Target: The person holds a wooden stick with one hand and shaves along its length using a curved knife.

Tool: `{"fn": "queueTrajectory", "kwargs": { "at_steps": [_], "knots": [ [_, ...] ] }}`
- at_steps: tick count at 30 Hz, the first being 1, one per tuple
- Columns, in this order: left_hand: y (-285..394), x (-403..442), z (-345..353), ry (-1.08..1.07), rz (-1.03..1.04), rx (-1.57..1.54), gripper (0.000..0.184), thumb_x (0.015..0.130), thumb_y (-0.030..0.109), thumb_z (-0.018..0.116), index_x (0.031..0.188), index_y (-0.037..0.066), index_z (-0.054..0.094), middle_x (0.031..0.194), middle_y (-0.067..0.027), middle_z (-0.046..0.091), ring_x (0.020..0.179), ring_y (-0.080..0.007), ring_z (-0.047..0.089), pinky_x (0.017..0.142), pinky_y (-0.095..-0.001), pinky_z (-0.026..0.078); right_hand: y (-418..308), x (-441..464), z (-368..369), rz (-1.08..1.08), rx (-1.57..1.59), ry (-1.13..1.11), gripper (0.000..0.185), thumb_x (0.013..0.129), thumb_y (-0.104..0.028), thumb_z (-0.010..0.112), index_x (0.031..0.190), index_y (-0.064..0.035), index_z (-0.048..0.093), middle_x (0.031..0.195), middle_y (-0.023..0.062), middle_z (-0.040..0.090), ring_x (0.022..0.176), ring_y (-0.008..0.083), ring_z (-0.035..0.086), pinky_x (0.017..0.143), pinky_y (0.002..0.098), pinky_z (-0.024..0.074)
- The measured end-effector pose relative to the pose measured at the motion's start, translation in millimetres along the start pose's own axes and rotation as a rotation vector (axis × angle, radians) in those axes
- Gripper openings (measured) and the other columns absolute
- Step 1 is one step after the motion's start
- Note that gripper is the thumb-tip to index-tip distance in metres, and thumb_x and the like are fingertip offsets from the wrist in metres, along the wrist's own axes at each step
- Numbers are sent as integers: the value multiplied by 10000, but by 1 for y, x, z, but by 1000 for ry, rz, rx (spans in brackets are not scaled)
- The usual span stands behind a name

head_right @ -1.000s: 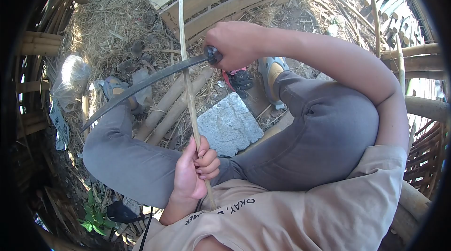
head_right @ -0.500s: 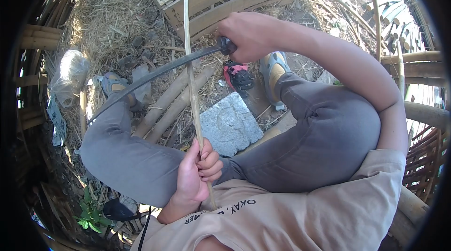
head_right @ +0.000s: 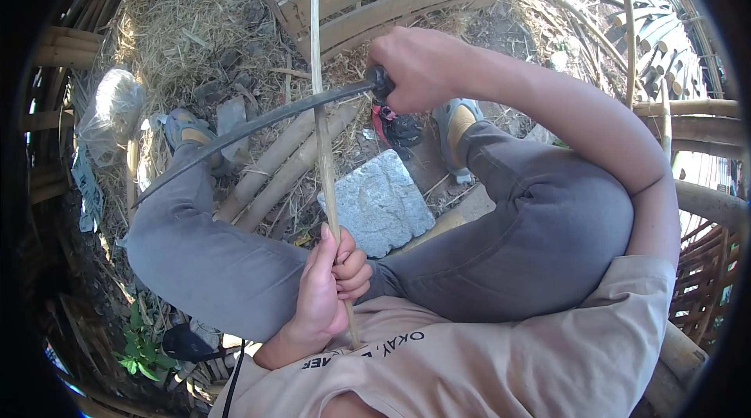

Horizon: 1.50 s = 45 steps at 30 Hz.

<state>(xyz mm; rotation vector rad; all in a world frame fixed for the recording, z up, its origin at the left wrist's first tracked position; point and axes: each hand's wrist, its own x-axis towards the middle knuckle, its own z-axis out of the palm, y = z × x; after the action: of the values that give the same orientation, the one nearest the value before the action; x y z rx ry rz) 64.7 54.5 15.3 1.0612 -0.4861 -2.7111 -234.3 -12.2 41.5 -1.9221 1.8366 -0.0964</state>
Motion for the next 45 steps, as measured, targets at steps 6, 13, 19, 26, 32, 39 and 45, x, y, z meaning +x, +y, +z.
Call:
{"fn": "queueTrajectory", "kwargs": {
  "at_steps": [6, 13, 19, 26, 32, 39, 45],
  "knots": [
    [-4, 3, 2, 14, 14, -1, 457, 1094, 533, 320, 819, 170, 355, 606, 91, 220, 497, -27, 173, 429, -216, 163, 7, 9, 11, 45, -59, 59, 239, 637, -98, 666, 818, 46, 726, 723, 237, 670, 761, 421, 682, 709, 464, 552],
    [-6, 2, 5, 42, 28, 40, 463, 1089, 550, 312, 828, 171, 359, 610, 91, 212, 497, -30, 165, 435, -225, 152, 19, 10, 5, 139, -41, 143, 246, 630, -70, 639, 833, 57, 700, 775, 253, 676, 821, 425, 683, 744, 481, 542],
    [-6, 0, 5, 46, 30, 61, 462, 1089, 550, 310, 831, 171, 362, 610, 91, 211, 496, -31, 162, 438, -232, 145, 33, 15, 1, 213, -6, 138, 272, 627, -48, 630, 865, 72, 679, 833, 266, 675, 862, 432, 676, 760, 478, 534],
    [-6, 0, 6, 51, 33, 55, 460, 1091, 545, 314, 827, 171, 360, 608, 90, 207, 496, -32, 159, 438, -235, 141, 39, 16, 2, 181, -37, 197, 317, 632, -52, 636, 918, 67, 701, 851, 267, 679, 880, 423, 680, 774, 461, 541],
    [-6, -2, 5, 52, 22, 70, 455, 1093, 536, 320, 823, 172, 361, 602, 89, 211, 494, -32, 160, 435, -237, 137, 58, 18, -7, 292, -30, 201, 261, 654, -45, 624, 876, 78, 683, 776, 278, 664, 821, 427, 682, 759, 468, 531],
    [-5, 1, 1, 24, 45, 34, 451, 1095, 529, 326, 817, 175, 358, 599, 87, 221, 492, -32, 164, 434, -233, 139, 37, 11, -5, 120, 29, 243, 221, 779, -144, 704, 862, 58, 667, 791, 247, 668, 856, 406, 673, 784, 462, 519],
    [-2, 3, -1, -12, 10, 27, 453, 1097, 524, 323, 816, 171, 357, 604, 85, 236, 492, -28, 172, 432, -230, 142, -2, 6, -4, -61, 24, 123, 309, 834, -244, 753, 979, 21, 690, 795, 217, 651, 839, 378, 662, 802, 467, 513]
  ]
}}
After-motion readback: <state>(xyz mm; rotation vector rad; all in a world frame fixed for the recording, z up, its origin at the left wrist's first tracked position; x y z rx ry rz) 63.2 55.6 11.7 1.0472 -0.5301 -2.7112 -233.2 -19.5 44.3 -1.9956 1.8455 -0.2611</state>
